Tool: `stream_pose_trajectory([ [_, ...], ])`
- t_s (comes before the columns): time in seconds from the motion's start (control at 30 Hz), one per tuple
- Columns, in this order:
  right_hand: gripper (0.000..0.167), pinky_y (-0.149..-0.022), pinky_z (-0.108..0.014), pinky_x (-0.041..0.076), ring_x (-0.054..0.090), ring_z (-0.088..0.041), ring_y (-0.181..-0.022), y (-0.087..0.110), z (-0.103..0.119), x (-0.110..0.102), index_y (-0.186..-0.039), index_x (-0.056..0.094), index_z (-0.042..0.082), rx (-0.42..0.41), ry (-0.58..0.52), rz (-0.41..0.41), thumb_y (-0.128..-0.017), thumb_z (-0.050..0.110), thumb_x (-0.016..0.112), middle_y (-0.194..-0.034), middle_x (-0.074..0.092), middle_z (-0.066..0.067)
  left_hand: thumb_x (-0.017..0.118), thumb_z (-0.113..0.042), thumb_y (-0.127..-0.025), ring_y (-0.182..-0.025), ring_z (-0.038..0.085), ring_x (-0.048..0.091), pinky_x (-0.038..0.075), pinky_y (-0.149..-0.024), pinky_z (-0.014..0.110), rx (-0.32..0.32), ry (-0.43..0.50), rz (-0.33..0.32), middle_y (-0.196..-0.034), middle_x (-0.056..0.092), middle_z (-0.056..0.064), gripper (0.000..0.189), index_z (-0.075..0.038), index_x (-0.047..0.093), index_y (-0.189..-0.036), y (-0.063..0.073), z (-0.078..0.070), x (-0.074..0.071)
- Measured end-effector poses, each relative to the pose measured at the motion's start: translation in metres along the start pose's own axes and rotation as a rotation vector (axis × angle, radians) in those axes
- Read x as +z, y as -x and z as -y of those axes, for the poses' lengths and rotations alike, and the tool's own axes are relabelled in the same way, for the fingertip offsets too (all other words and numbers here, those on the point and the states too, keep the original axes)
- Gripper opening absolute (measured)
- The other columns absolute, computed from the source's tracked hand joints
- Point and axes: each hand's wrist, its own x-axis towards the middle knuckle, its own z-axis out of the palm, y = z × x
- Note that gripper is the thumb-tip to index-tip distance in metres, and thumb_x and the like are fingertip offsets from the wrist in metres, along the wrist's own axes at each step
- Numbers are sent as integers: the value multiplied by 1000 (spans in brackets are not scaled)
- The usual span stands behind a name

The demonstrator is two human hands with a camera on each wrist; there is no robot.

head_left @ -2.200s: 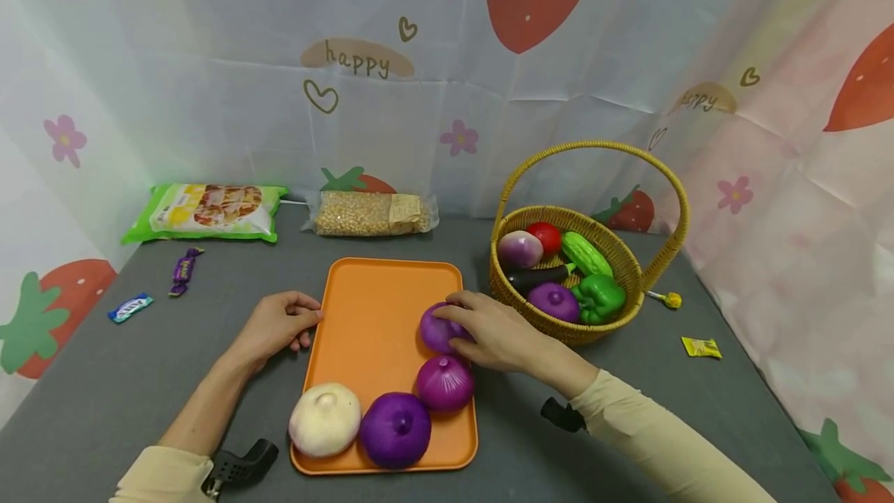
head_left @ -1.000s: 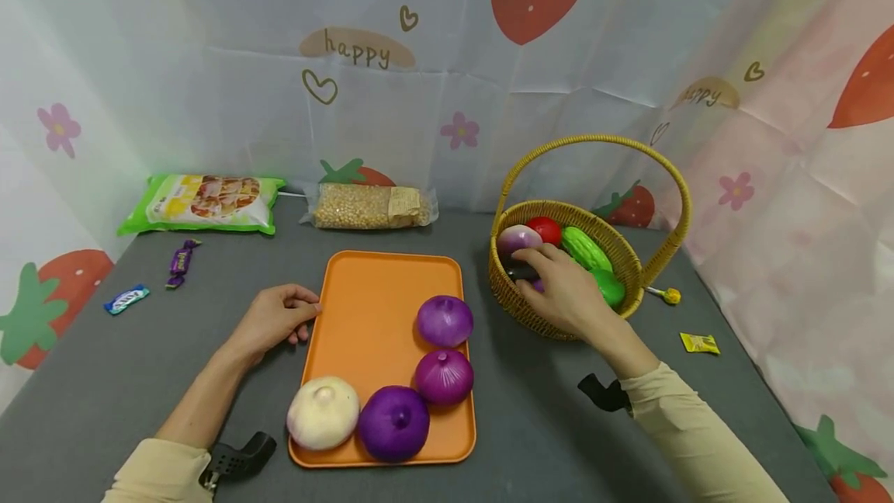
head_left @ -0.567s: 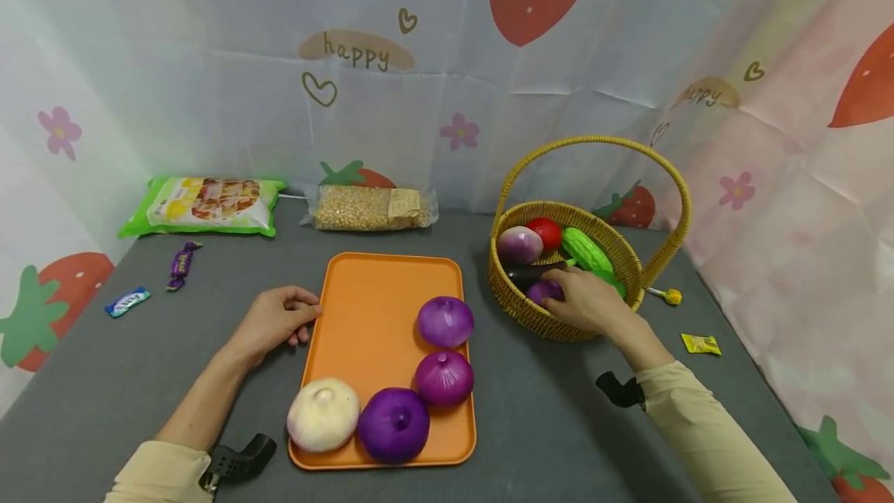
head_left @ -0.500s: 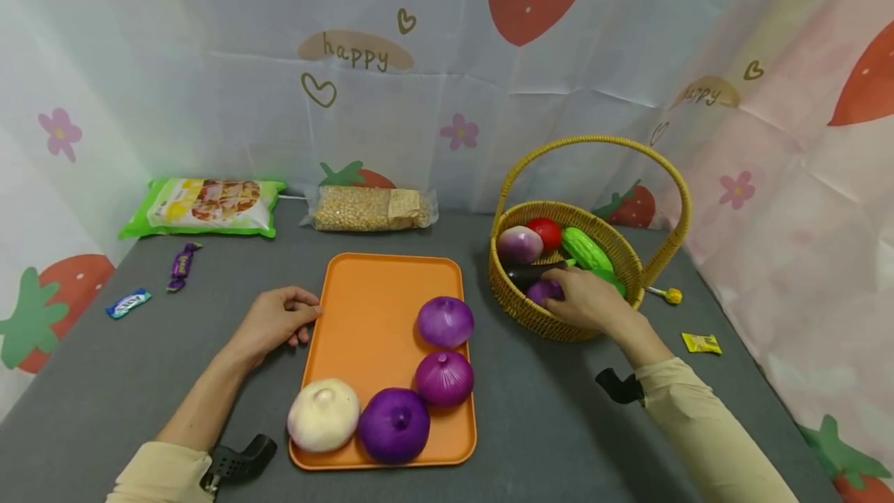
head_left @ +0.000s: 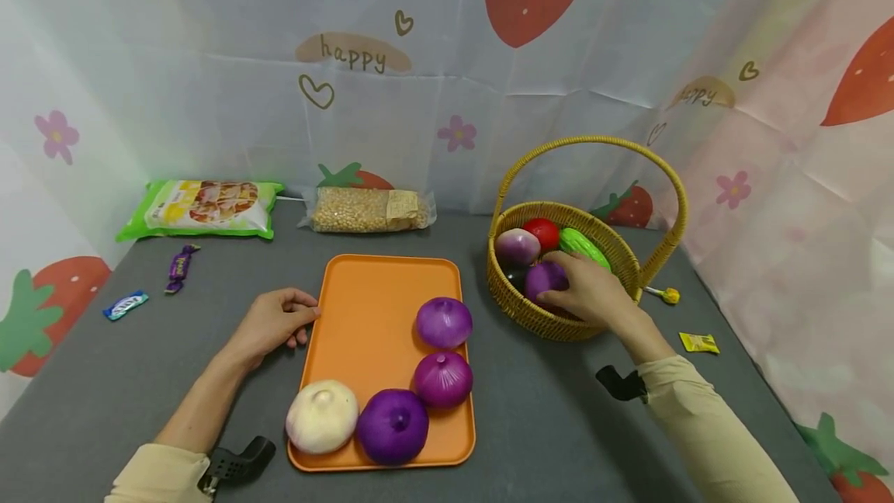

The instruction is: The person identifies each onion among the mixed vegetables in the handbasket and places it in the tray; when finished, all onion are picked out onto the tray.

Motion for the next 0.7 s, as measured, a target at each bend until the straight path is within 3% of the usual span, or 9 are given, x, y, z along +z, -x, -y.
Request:
stream_pose_trajectory([
  [0.13, 62, -94, -57, 50, 58, -39, -113, 0, 7, -6, -143, 47, 12, 22, -77, -85, -90, 34, 70, -130, 54, -23, 60, -21, -97, -55, 12, 58, 50, -50, 27, 9, 5, 4, -71, 62, 5, 35, 7, 57, -119, 0, -1, -1],
  [0.33, 54, -97, -57, 49, 54, -43, -119, 1, 30, -6, -146, 46, 22, -79, -144, -175, -95, 27, 64, -139, 42, -26, 60, -20, -97, -56, 11, 59, 51, -50, 26, 0, 5, 4, -71, 62, 4, 34, 6, 57, -119, -1, -1, 0],
  [0.7, 62, -86, -44, 58, 55, -34, -121, -13, 68, 1, -146, 46, 27, -190, -205, -218, -89, 30, 71, -145, 37, -19, 60, -20, -97, -55, 11, 58, 50, -50, 27, 2, -1, 7, -69, 61, 4, 33, 6, 58, -117, -1, 0, 0],
])
